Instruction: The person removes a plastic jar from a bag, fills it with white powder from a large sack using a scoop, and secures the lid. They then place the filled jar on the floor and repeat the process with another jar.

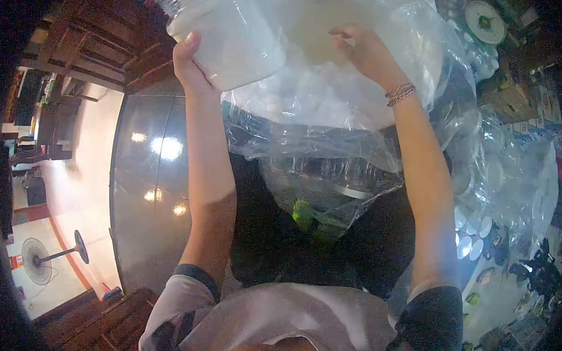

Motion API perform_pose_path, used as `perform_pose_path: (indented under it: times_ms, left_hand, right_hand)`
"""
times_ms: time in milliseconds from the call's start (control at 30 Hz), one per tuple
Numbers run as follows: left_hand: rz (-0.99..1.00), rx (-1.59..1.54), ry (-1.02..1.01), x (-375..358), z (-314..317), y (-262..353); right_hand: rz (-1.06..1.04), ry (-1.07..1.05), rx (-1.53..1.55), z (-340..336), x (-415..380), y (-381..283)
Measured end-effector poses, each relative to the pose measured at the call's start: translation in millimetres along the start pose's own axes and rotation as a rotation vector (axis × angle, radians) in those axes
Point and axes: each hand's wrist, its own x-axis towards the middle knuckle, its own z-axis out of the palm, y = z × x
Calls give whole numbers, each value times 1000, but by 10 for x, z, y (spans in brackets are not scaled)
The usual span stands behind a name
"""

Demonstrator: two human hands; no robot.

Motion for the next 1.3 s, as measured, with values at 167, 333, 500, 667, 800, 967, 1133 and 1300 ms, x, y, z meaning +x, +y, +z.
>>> perform_pose_path:
  times_ms: [167, 333, 500, 667, 800, 967, 1133, 1300]
  left_hand:
    - [-22, -159, 50, 6, -78, -54]
    - [17, -100, 14, -25, -46, -16]
    - [90, 14, 7, 9, -20, -74]
    - [108, 100, -90, 5, 90, -111]
    - [27, 125, -178, -32, 205, -268]
    - [-6, 184, -335, -73, 345, -327]
    - [-65, 139, -449, -39, 225, -383]
    - [-100, 69, -414, -42, 339, -371]
  right_hand:
    - [18, -45, -26, -66, -44, -30]
    - [132, -95, 1, -116, -71, -119]
    - [218, -63, 260, -116, -38, -196]
    - [166, -81, 768, -173, -10, -554]
    - [-15, -57, 865, -58, -82, -786]
    - [96, -97, 811, -245, -125, -963]
    - [-29, 5, 686, -193, -175, -867]
    - [-45, 28, 667, -236, -190, -854]
